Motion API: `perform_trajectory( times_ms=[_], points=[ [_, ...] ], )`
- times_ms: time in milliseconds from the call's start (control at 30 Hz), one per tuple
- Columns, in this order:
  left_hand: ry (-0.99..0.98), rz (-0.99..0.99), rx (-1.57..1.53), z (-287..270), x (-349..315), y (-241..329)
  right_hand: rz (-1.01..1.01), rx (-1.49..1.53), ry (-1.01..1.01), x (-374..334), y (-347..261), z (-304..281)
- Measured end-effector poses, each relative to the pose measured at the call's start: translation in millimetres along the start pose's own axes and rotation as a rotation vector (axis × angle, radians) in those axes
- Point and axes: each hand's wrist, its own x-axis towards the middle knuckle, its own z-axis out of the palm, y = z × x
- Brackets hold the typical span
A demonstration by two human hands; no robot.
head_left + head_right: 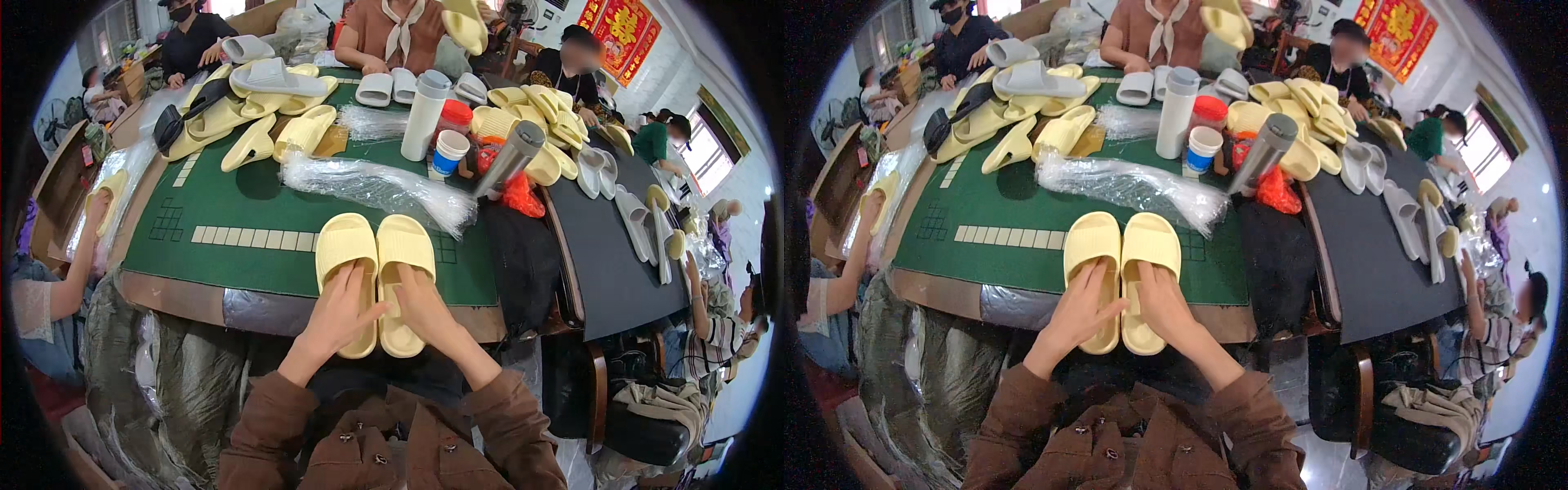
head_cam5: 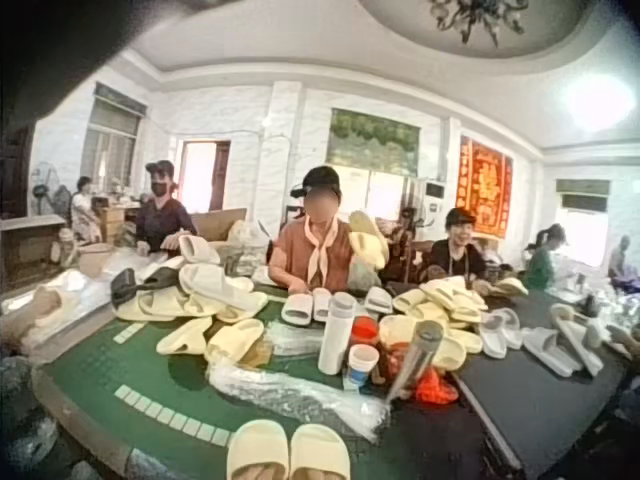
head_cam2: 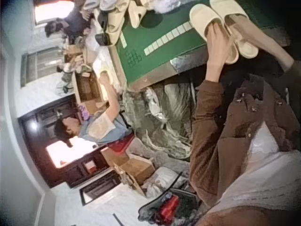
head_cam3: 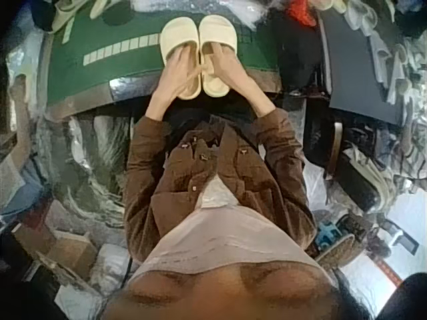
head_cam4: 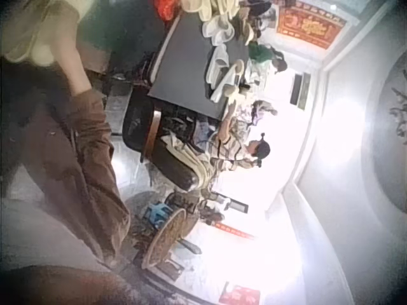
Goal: The person assembles plastic slippers by hand at a work table. They pick up pairs of white and yellow slippers, align the soles and straps, and press them together. The person repeatedly handles multiple pairs, placing finished units aside while continuing the assembly process.
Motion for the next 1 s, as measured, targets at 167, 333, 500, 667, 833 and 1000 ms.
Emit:
perform_trajectory(
  times_ms=[167,333,500,667,833,1000],
  points=[
    [-0.233,-0.151,-0.021,0.8,28.1,6.9,-0.034,-0.168,-0.047,17.9,20.3,8.7],
    [-0.225,-0.132,0.007,11.6,36.7,-0.7,0.091,-0.164,-0.124,24.2,28.0,18.3],
    [-0.133,-0.169,0.089,20.3,43.4,7.9,0.233,0.011,-0.218,31.2,27.9,14.8],
    [0.025,-0.156,0.149,41.4,46.6,-1.0,0.316,0.100,-0.206,33.1,16.7,8.0],
    [0.142,-0.144,0.206,48.7,47.0,-1.0,0.255,0.091,-0.265,34.0,15.8,2.0],
    [0.258,-0.093,0.197,49.2,44.0,1.7,0.257,0.138,-0.271,30.9,26.3,7.7]
  ],
)
